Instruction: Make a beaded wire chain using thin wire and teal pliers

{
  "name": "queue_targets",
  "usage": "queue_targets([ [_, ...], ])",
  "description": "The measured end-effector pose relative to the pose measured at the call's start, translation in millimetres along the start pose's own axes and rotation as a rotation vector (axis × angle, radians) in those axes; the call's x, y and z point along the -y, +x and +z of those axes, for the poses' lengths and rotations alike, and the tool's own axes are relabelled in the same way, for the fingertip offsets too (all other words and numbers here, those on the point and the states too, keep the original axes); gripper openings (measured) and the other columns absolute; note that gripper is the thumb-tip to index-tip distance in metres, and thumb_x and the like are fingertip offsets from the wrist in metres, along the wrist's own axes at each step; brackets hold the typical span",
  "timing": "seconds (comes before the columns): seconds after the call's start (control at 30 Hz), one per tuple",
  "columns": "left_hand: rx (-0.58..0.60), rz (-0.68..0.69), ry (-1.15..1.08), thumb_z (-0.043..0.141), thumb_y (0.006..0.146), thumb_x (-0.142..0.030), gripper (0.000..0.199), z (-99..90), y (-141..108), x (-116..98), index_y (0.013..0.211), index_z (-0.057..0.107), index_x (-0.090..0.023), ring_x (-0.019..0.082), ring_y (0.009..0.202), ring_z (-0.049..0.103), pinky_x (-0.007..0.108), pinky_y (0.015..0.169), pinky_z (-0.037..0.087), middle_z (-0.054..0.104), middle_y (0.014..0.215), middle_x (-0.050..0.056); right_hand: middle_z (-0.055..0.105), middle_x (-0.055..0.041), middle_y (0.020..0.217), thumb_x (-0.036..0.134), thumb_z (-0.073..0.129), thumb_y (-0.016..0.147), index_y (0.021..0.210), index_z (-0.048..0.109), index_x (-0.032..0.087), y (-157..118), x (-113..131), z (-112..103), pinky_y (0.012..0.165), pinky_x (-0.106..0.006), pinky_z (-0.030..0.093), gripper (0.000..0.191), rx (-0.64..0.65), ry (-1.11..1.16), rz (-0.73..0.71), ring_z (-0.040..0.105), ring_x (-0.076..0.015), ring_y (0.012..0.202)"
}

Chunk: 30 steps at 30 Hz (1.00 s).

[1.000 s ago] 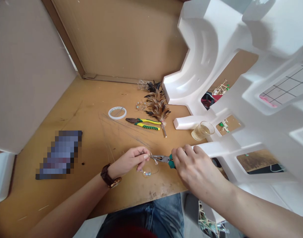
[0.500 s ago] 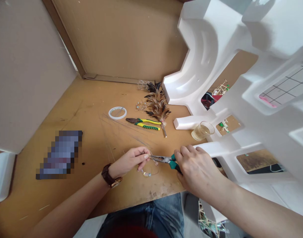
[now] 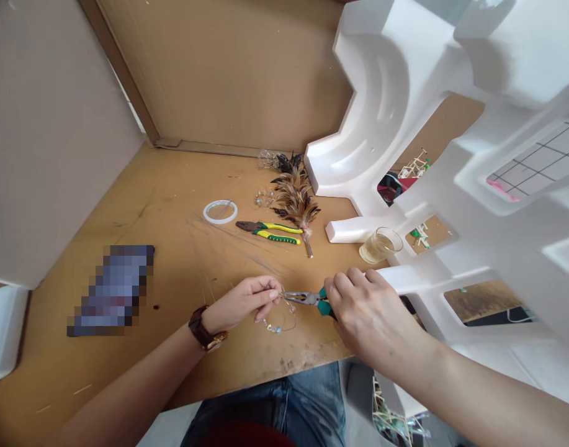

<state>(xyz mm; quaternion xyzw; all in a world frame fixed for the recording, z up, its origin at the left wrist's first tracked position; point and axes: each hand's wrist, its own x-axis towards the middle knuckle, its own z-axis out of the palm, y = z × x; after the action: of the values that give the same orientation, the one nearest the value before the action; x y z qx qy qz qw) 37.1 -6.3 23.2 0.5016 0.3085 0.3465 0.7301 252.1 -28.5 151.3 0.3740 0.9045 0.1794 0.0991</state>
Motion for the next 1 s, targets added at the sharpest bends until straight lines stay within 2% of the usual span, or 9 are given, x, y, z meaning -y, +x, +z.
queue_targets([
  [0.17, -0.011, -0.006, 0.013, 0.056, 0.076, -0.04, 0.028, 1.5, 0, -1, 0.074, 0.049, -0.014, 0.002, 0.038, 0.039, 0.018, 0.041, 0.03, 0.049, 0.059, -0.005, 0.057, -0.0071, 0.073, 0.017, 0.049, 0.079, 0.089, 0.057, 0.016, 1, -2, -1, 0.061, -0.031, 0.027, 0.013, -0.048, -0.036, -0.056, 0.048, -0.0206, 0.072],
  [0.27, -0.003, -0.013, 0.03, 0.055, 0.076, -0.041, 0.028, 1.8, 0, -1, 0.075, 0.048, -0.014, 0.002, 0.038, 0.038, 0.017, 0.041, 0.029, 0.048, 0.057, -0.006, 0.057, -0.0073, 0.072, 0.019, 0.048, 0.082, 0.09, 0.057, 0.015, 1, -4, 0, 0.061, -0.03, 0.027, 0.013, -0.067, -0.038, -0.086, 0.048, -0.0203, 0.071],
  [0.5, 0.009, -0.018, 0.059, 0.054, 0.077, -0.039, 0.026, 0.2, 0, 1, 0.076, 0.047, -0.014, 0.002, 0.036, 0.037, 0.017, 0.04, 0.028, 0.047, 0.054, -0.007, 0.056, -0.0052, 0.068, 0.018, 0.05, 0.079, 0.081, 0.056, 0.016, 0, -4, 2, 0.059, -0.029, 0.026, 0.007, -0.031, 0.004, -0.081, 0.047, -0.0176, 0.065],
  [0.6, -0.011, -0.019, 0.054, 0.054, 0.077, -0.039, 0.026, 0.3, 1, 3, 0.076, 0.048, -0.014, 0.002, 0.036, 0.038, 0.018, 0.04, 0.029, 0.048, 0.056, -0.006, 0.055, -0.0036, 0.068, 0.019, 0.054, 0.074, 0.075, 0.055, 0.017, 2, -1, 6, 0.056, -0.028, 0.025, 0.003, 0.025, 0.061, -0.022, 0.048, -0.0164, 0.063],
  [0.7, -0.055, -0.014, 0.036, 0.055, 0.076, -0.039, 0.026, 0.9, 2, 4, 0.077, 0.048, -0.014, 0.003, 0.038, 0.041, 0.018, 0.042, 0.033, 0.049, 0.057, -0.006, 0.056, -0.0038, 0.072, 0.023, 0.056, 0.071, 0.077, 0.055, 0.018, 5, -2, 11, 0.056, -0.027, 0.026, 0.008, 0.086, 0.137, 0.061, 0.051, -0.017, 0.067],
  [0.8, -0.163, -0.011, -0.008, 0.058, 0.075, -0.038, 0.025, -0.7, 5, 5, 0.075, 0.049, -0.014, 0.005, 0.04, 0.045, 0.02, 0.045, 0.039, 0.049, 0.055, -0.006, 0.058, -0.0043, 0.075, 0.025, 0.054, 0.07, 0.084, 0.056, 0.018, 7, -9, 18, 0.056, -0.026, 0.027, 0.015, 0.122, 0.179, 0.167, 0.053, -0.0179, 0.071],
  [0.9, -0.307, -0.011, -0.124, 0.062, 0.072, -0.037, 0.026, -4.6, 8, 3, 0.074, 0.049, -0.014, 0.005, 0.046, 0.048, 0.02, 0.047, 0.041, 0.053, 0.065, -0.004, 0.059, -0.0042, 0.079, 0.028, 0.049, 0.074, 0.091, 0.055, 0.019, 8, -19, 28, 0.055, -0.026, 0.027, 0.02, 0.133, 0.227, 0.332, 0.055, -0.0175, 0.07],
  [1.0, -0.336, -0.022, -0.229, 0.065, 0.07, -0.035, 0.026, -7.0, 7, -3, 0.075, 0.051, -0.014, 0.006, 0.051, 0.051, 0.02, 0.048, 0.042, 0.055, 0.071, -0.003, 0.061, -0.0047, 0.083, 0.029, 0.048, 0.075, 0.094, 0.055, 0.02, 10, -19, 45, 0.056, -0.026, 0.029, 0.022, 0.193, 0.347, 0.387, 0.057, -0.0181, 0.07],
])
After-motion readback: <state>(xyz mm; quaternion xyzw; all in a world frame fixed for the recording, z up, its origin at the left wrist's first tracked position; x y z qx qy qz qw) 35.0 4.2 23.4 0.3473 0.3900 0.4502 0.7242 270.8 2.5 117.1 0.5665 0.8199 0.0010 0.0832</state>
